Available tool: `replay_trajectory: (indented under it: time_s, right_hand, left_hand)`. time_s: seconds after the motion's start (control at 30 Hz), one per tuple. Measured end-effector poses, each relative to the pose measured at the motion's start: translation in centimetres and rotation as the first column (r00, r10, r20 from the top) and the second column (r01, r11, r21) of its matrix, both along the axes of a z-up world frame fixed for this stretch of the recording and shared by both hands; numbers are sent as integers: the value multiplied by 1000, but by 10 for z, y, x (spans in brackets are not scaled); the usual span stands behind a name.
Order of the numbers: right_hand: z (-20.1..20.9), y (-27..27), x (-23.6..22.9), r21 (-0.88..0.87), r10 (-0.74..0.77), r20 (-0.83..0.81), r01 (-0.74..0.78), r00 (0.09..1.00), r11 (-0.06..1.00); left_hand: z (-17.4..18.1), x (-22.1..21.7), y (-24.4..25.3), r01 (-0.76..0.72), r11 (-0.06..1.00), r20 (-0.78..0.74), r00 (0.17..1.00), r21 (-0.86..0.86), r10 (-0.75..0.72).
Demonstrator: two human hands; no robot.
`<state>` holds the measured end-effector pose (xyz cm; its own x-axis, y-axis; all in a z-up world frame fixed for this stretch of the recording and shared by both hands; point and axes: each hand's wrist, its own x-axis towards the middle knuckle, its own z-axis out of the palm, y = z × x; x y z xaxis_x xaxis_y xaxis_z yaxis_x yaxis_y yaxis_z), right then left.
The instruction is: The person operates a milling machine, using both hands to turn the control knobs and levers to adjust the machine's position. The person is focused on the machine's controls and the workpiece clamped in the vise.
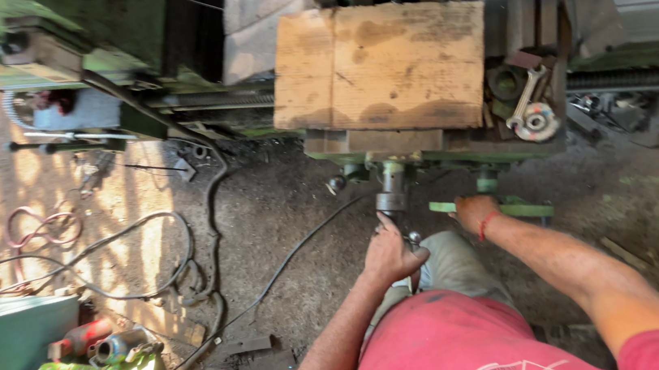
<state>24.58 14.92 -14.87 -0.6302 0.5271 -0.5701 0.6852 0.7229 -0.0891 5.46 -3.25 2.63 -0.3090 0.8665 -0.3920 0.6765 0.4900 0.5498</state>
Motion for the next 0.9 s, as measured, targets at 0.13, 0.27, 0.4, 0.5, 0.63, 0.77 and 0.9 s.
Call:
replay_trajectory:
  time_s: [0.13, 0.27, 0.4, 0.5, 0.63, 0.77, 0.9]
  right_hand:
    - [7, -1, -1, 1, 28, 3, -28, 1000, 1000]
    - [14, 3, -4, -20, 20, 18, -20, 1000, 1000]
    - [21, 3, -7, -82, 18, 97, -10, 995, 997]
    - [24, 3, -7, -66, 11, 40, -9, 999, 998]
    - [28, 3, -6, -52, 21, 28, -19, 999, 998]
    - [28, 2, -7, -60, 8, 10, -7, 1000, 998]
    - [30, 4, -8, -63, 26, 2, -26, 1000, 998]
  left_hand:
    - [4, -5, -3, -6, 1000, 42, 999, -18, 6]
    - [7, -16, -2, 8, 994, 119, 993, -113, 6]
    - [11, -25, -9, 17, 995, 196, 981, -95, 2]
    - [12, -29, -10, 1, 1000, 212, 977, -28, 5]
    - [11, -34, -11, 4, 996, 259, 966, -90, 19]
    - [6, -43, -17, 11, 998, 340, 940, -58, 9]
    - [-2, -50, -22, 1, 1000, 438, 899, -31, 13]
